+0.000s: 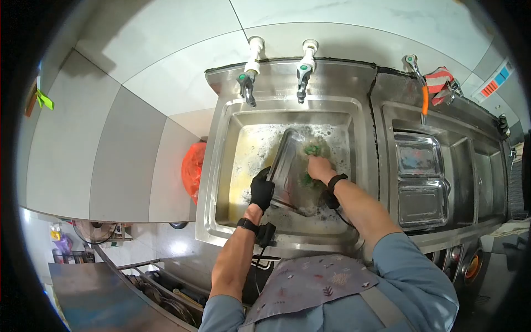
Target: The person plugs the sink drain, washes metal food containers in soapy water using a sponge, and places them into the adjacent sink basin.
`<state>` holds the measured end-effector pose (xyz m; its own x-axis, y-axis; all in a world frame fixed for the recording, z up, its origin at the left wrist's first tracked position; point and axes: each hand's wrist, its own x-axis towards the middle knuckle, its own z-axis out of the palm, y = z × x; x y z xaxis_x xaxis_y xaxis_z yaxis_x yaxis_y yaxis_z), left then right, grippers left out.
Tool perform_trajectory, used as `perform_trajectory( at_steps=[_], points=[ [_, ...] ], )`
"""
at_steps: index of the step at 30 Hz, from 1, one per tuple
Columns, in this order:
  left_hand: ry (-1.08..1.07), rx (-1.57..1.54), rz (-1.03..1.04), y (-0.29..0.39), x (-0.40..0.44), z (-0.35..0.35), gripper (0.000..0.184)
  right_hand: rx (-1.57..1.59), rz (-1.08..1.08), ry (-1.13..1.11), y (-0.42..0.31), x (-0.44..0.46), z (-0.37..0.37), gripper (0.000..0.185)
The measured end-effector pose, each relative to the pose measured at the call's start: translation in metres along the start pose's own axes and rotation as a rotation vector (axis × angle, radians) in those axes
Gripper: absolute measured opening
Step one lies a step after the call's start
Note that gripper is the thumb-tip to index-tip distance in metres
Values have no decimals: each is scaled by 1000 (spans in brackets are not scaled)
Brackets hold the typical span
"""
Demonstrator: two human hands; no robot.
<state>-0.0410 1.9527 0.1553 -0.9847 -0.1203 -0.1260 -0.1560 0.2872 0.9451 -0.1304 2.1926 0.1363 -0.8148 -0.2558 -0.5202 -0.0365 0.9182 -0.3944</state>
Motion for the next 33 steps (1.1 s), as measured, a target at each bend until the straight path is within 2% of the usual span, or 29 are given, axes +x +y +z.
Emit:
perform_trajectory(
  at_steps=[2, 4, 5, 7, 8, 10, 11, 13, 16, 18, 19, 20, 22, 23, 25, 26, 28, 29, 33],
  points=[
    [-5, 21, -10, -1, 3, 0, 61, 3, -39, -42, 1, 3, 6, 47],
    [14, -34, -25, -3, 3, 2, 61, 215, -120, -104, 1, 2, 10, 53],
    [27, -84, -37, -4, 4, 3, 60, 210, -123, -106, -1, 0, 10, 53],
    [16, -176, -133, -5, 5, 3, 61, 644, -81, -277, -5, -4, 9, 61],
    [24, -180, -133, -16, 8, 2, 61, 637, -85, -280, -7, -7, 7, 61],
    [-52, -88, -59, -30, 12, -1, 61, 860, -176, -349, -12, -14, 5, 62],
    [-77, -209, -65, -33, 8, -1, 57, 854, -179, -353, -16, -17, 3, 62],
    [-94, -135, -94, -73, 21, 1, 55, 1241, -143, -465, -20, -22, 0, 38],
    [-103, -15, -104, -58, 17, 4, 47, 1402, -139, -522, -19, -23, -3, 46],
    [140, 417, 64, -26, 13, 7, 41, 1346, -111, -599, -17, -24, -13, 40],
    [166, 434, 158, -20, 19, 3, 39, 1293, -88, -673, -16, -26, -16, 35],
    [126, 235, 69, 17, 12, 0, 36, 1291, -84, -673, -15, -27, -13, 35],
    [10, 21, 147, 35, 18, -5, 31, 1109, -110, -641, -21, -30, -14, 29],
    [19, 19, 149, 41, 18, -6, 31, 1101, -115, -644, -25, -34, -19, 29],
    [-170, -483, -104, 50, 16, -7, 32, 764, -140, -597, -31, -43, -24, 43],
    [-163, -486, -102, 53, 12, -8, 32, 758, -143, -600, -35, -49, -21, 43],
    [-337, -473, -21, 55, 6, -10, 27, 672, -180, -569, -39, -57, -18, 58],
    [-284, -577, -133, 56, 4, -9, 25, 570, -167, -602, -43, -58, -20, 69],
    [-183, -685, -111, 47, -8, -19, 26, 358, -266, -466, -50, -74, -26, 61]
  ],
)
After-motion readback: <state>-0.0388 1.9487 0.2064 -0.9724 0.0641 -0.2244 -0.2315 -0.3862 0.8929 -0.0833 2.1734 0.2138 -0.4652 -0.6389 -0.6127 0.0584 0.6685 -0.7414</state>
